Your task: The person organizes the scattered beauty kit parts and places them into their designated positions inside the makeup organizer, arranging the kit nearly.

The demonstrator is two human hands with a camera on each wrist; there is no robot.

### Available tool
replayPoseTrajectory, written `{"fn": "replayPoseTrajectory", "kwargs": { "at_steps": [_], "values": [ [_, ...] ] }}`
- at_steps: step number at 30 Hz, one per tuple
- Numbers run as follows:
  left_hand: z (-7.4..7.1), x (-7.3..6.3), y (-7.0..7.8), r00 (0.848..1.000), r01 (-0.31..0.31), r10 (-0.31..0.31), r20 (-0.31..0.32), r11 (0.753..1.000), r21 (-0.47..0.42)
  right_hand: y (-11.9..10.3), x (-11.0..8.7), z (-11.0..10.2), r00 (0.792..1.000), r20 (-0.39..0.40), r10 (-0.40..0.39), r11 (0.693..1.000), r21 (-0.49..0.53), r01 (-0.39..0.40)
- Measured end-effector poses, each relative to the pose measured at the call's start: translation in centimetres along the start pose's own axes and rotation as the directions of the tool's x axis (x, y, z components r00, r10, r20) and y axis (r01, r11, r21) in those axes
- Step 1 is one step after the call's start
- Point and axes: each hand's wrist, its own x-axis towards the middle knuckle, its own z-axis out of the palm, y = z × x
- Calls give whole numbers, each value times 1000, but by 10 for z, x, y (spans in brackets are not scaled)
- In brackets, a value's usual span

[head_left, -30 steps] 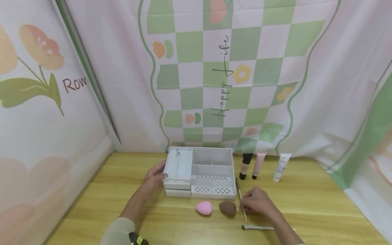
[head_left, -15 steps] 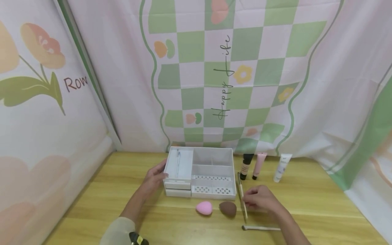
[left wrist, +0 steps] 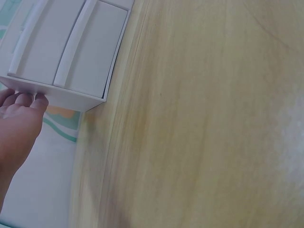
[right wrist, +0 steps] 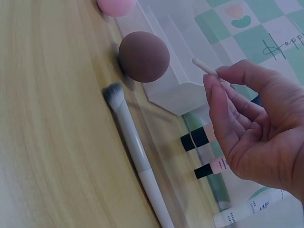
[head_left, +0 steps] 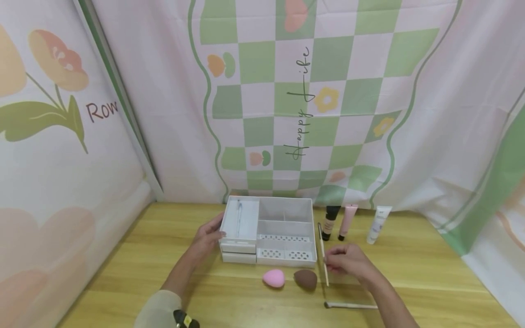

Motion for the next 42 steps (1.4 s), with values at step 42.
{"fn": "replayPoseTrajectory", "kwargs": {
  "at_steps": [42],
  "values": [
    [1, -1, 1, 1000, -8, 8, -1, 1000, -6, -45, 25, 32, 996, 49, -73, 990, 128, 67]
  ]
}}
